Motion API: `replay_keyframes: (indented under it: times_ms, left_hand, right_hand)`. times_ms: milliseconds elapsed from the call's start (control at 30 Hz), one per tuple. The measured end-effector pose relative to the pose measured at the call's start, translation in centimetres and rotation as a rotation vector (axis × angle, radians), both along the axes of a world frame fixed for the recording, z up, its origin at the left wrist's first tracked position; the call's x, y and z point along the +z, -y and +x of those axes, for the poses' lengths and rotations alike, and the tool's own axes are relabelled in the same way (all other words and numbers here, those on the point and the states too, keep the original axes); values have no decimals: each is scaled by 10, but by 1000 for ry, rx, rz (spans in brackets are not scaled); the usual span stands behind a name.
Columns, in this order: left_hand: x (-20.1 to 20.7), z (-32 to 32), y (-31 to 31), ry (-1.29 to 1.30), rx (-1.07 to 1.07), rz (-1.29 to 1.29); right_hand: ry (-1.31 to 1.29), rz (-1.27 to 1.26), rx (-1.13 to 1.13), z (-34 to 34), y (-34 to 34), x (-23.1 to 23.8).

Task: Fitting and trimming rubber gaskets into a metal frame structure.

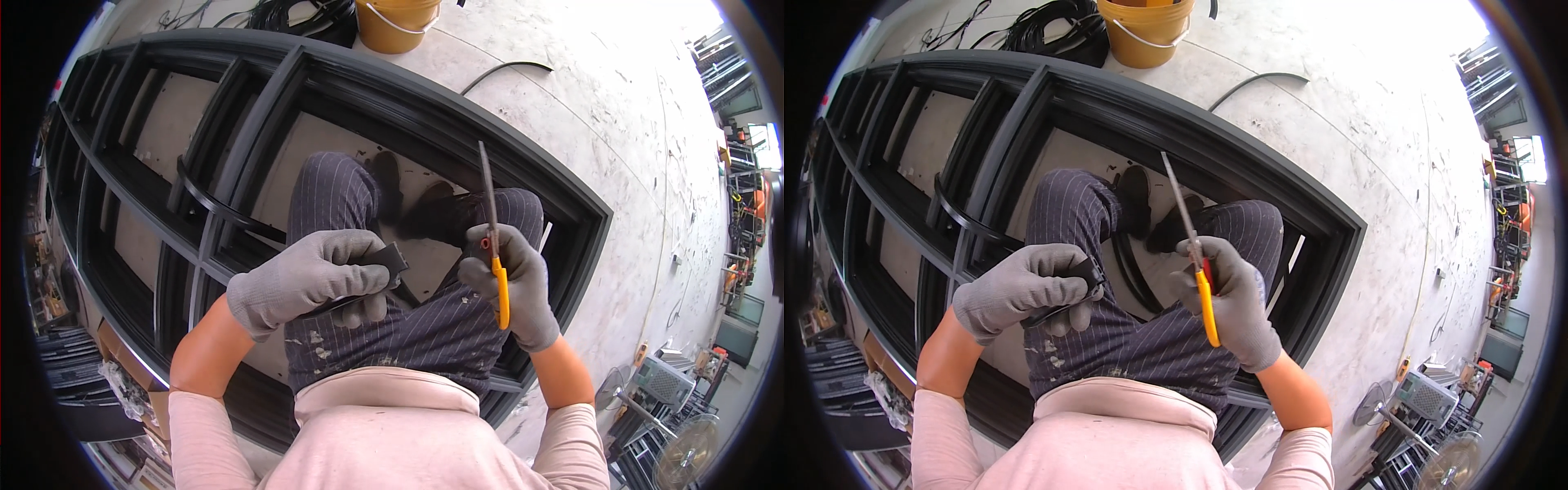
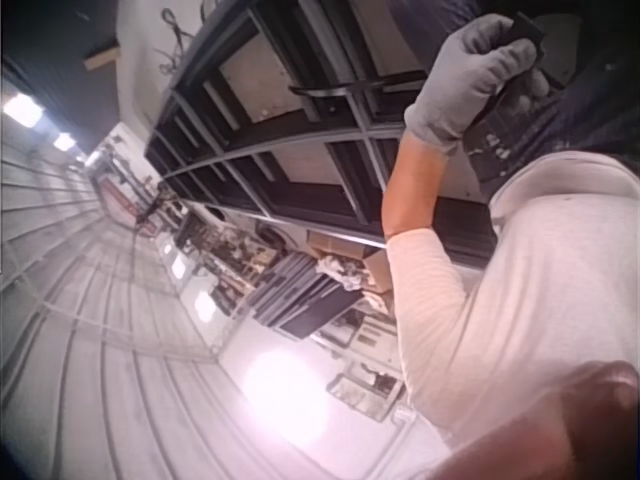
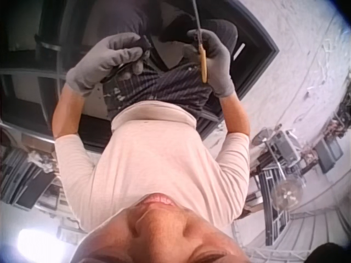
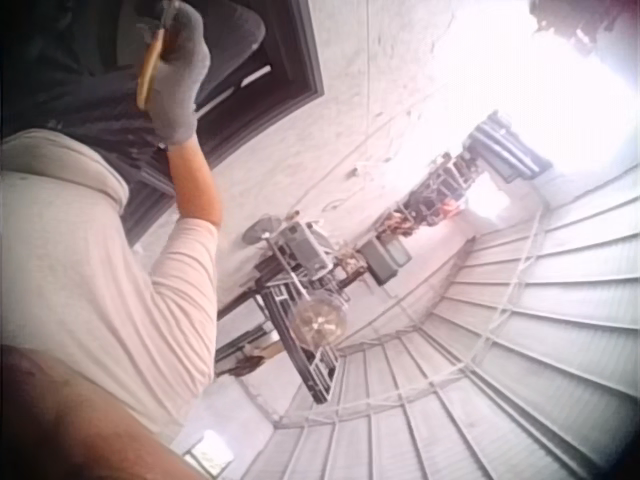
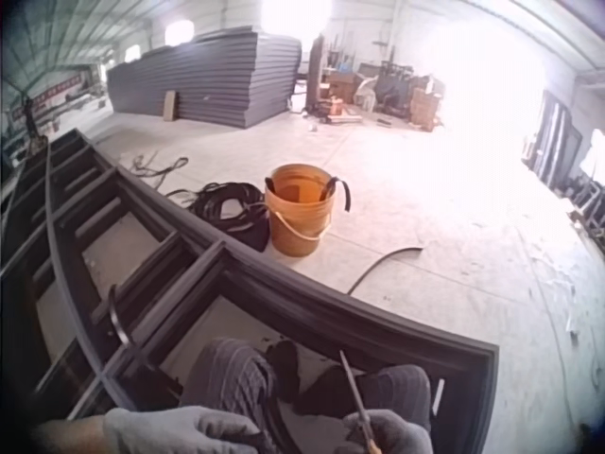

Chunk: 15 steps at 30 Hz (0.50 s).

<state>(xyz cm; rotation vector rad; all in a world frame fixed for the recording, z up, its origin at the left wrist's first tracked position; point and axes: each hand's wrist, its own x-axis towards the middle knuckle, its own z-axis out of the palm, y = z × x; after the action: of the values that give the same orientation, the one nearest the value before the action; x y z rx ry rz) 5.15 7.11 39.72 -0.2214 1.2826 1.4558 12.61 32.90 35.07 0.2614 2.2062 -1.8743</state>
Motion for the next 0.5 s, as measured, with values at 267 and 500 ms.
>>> replay_keyframes:
  times_ms: [267,500]
  left_hand:
    - [9,-7,9,26,-141,-64]
    - [5,-14,15,-42,-333,-143]
  right_hand:
    - [444,-267,471,-6,-16,22]
    - [321,154,838,-23,-43,52]
